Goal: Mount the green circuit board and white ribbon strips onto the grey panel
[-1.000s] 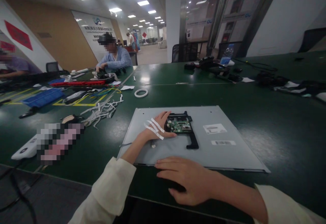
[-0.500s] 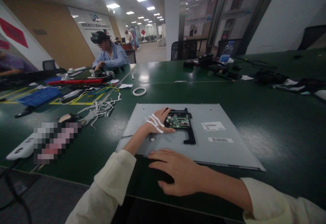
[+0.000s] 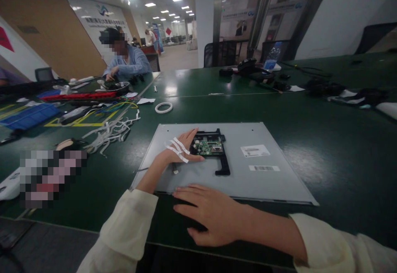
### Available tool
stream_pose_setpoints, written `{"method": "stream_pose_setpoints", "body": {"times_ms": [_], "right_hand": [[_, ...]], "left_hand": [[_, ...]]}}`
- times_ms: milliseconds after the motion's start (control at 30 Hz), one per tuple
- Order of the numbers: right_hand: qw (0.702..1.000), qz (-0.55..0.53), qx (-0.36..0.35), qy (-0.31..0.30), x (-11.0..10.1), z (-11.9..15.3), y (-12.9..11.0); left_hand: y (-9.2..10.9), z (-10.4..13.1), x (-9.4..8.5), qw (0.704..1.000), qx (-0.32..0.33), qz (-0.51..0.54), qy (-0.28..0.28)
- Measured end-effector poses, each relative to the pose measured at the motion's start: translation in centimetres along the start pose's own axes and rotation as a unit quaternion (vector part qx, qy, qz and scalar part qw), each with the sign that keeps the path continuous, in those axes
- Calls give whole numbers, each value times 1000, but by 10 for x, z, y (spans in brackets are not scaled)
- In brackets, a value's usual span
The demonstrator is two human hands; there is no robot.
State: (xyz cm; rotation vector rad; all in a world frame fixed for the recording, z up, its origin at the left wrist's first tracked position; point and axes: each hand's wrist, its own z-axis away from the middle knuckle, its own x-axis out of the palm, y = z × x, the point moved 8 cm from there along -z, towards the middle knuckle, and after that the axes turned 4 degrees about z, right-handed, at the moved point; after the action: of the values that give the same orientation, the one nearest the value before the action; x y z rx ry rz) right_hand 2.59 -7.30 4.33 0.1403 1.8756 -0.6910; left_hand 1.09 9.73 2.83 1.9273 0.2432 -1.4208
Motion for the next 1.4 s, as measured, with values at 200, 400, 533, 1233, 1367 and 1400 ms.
{"method": "stream_pose_setpoints", "body": {"times_ms": [200,400,533,1233,1367,1400], "right_hand": [[1000,12,-4,-11,3,2,-1],[1000,18,-6,-6,2,1,-2],[1000,16,-6,-11,2,1,-3],[997,1,-52,-61,5,2,-10],[997,-33,-46,-56,4,2,-11],[996,-52,-45,-51,2,2,-11]], "left_hand": [[5,1,-2,1000,-6,-12,-17],[5,3,-1,999,-16,-33,-15],[2,4,1,999,-5,-40,1],[22,7,-12,998,33,-57,4],[45,4,-28,986,96,-95,100],[48,5,-30,981,104,-109,121]]}}
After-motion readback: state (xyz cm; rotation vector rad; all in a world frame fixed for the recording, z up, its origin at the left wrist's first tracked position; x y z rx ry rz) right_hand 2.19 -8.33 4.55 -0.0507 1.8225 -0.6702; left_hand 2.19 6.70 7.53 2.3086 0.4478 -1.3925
